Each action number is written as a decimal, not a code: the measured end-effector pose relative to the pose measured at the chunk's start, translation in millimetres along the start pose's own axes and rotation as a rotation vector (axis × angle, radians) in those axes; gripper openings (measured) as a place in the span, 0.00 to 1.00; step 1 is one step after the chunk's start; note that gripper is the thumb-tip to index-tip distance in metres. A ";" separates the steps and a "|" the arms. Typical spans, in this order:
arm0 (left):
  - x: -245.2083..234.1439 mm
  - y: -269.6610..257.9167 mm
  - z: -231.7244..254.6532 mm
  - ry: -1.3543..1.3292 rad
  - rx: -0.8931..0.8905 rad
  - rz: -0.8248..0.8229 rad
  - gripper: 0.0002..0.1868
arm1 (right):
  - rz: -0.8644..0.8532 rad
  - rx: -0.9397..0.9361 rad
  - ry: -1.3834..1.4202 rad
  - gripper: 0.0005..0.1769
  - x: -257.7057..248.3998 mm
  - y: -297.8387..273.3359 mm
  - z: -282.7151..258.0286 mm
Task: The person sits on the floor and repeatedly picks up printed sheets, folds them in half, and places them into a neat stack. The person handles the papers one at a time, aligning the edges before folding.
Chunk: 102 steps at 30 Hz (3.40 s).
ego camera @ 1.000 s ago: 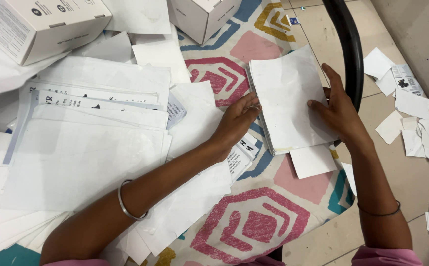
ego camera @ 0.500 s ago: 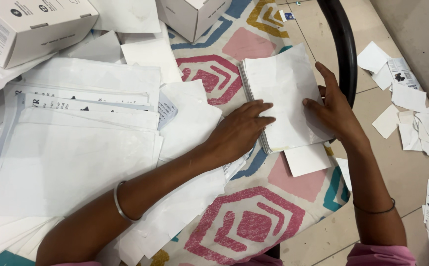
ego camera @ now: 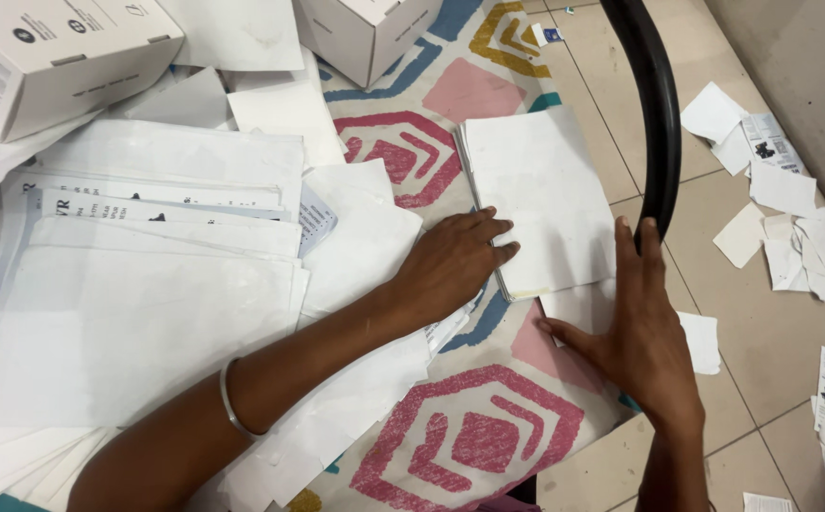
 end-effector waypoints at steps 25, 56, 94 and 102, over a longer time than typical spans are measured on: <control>-3.8 2.4 7.4 0.025 -0.011 -0.031 0.22 | 0.028 -0.150 -0.230 0.36 7.6 -16.9 -16.7; -8.2 52.1 -30.7 -1.170 -0.816 0.434 0.58 | -0.252 -0.012 0.035 0.52 48.1 128.0 26.5; -228.0 -255.1 48.7 0.076 -0.638 0.232 0.39 | -0.341 -0.875 0.066 0.50 2.6 71.4 -244.8; -198.6 -271.1 35.2 0.121 -0.651 0.155 0.45 | -0.179 -0.911 0.050 0.48 20.4 60.5 -247.1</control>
Point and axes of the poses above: each hand's wrist, its own y-axis towards the middle knuckle, its own x-axis out of the palm, z = x × y, the point moved 1 cm from there along y, towards the middle knuckle, and after that the axes turned 12 degrees about -y, right-handed, at the moved point
